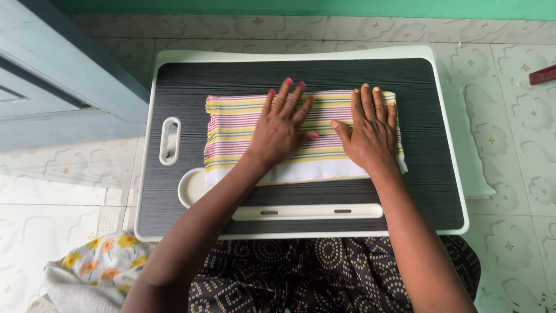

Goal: The person folds a striped towel on a small table. They smooth the fabric, fold it in half multiple times, and place the folded towel on the floor.

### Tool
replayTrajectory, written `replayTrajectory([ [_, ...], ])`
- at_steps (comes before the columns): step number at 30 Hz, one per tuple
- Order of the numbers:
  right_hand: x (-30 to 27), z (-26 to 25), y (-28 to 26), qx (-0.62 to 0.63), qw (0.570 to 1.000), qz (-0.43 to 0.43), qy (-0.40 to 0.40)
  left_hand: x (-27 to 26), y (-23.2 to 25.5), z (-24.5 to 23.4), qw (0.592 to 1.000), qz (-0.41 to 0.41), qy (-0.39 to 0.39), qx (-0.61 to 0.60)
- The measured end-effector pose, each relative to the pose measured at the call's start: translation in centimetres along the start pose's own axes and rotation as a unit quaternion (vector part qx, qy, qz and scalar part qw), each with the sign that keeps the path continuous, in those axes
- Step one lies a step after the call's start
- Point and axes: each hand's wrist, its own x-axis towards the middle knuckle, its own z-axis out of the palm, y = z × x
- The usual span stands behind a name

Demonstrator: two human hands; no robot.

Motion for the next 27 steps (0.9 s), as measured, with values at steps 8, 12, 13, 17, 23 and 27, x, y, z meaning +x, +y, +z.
replayTrajectory([
  [8,0.1,0.3,0.5,0.012,0.999,-0.035,0.034,0.4,-0.9,1.7,1.000,0.006,-0.025,-0.011],
  [12,-1.4,-2.4,1.6,0.064,0.993,-0.057,0.085,0.7,-0.8,1.7,1.000,0.016,-0.022,-0.011],
  [13,-2.3,-3.6,2.1,0.111,0.986,-0.049,0.117,0.7,-0.8,1.8,1.000,0.019,-0.022,-0.006],
  [17,-6.0,-8.5,3.9,0.167,0.972,0.047,0.158,0.3,-1.3,2.0,0.999,0.024,-0.026,-0.004],
  [23,-6.8,-10.9,4.9,0.148,0.978,0.146,-0.009,0.2,-1.1,2.2,0.998,0.040,-0.027,0.028],
  [27,-5.7,-9.7,4.4,0.150,0.974,0.159,-0.061,-0.2,-0.7,1.7,0.998,0.052,-0.038,0.008],
])
